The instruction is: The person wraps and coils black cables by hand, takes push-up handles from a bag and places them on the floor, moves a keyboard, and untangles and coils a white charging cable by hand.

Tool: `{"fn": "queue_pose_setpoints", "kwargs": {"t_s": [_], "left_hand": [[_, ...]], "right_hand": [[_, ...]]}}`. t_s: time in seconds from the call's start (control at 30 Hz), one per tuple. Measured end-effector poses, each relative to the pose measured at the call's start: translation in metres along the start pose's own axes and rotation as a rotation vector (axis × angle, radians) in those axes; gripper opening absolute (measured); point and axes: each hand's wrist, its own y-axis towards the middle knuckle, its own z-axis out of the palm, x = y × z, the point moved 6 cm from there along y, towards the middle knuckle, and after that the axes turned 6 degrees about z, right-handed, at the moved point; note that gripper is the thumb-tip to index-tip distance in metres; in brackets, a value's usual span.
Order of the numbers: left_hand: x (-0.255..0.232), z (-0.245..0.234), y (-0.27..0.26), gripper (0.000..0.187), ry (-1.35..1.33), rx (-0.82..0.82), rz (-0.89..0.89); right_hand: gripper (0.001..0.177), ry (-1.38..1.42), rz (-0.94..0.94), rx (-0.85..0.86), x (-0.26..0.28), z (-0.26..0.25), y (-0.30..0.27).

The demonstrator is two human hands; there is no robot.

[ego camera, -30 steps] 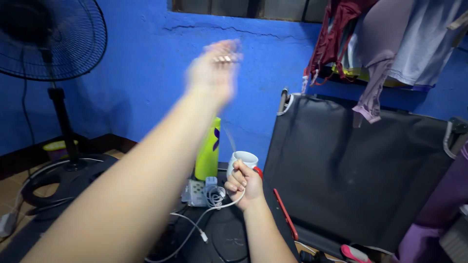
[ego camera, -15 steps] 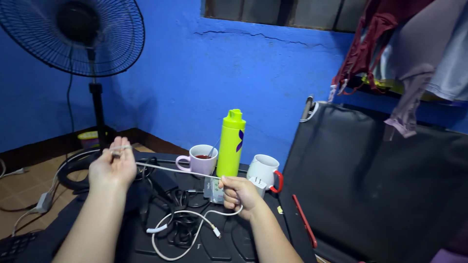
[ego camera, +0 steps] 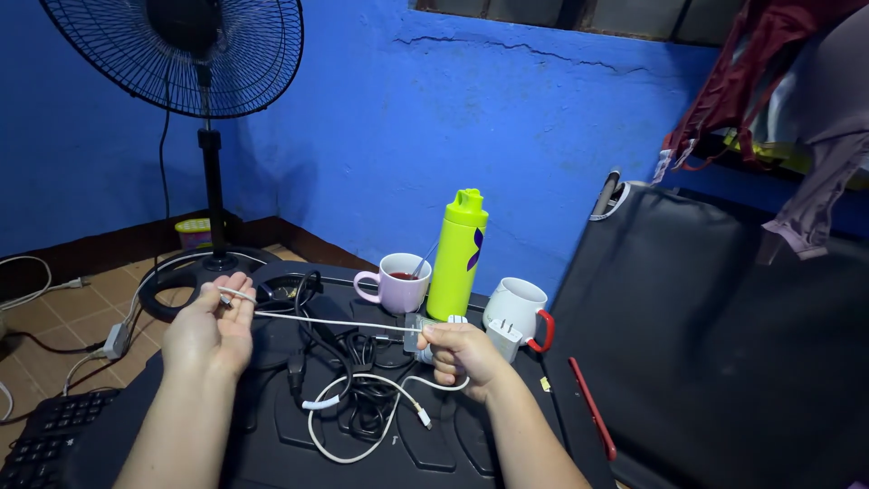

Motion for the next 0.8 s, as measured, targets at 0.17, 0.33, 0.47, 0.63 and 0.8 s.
{"fn": "queue_pose_setpoints", "kwargs": {"t_s": [0.17,0.33,0.47,0.63,0.8], "left_hand": [[-0.013,0.024,-0.012,0.038,0.599,0.207,0.194],[-0.020,0.049,-0.012,0.035,0.899,0.384,0.177],[-0.032,0.068,-0.021,0.032,1.202,0.482,0.292],[-0.012,0.082,-0.039,0.027,1.915,0.701,0.691],[0.020,0.074,-0.066,0.019,2.441,1.042,0.491]], "right_hand": [[0.023,-0.029,0.007,0.017,-0.002,0.001,0.001],[0.022,-0.058,-0.019,0.016,0.001,-0.001,-0.002],[0.021,-0.125,0.002,0.013,-0.002,0.002,0.000],[0.022,-0.125,-0.020,-0.004,-0.001,0.003,-0.002],[0.023,-0.088,-0.069,-0.062,0.005,-0.003,-0.004]]}}
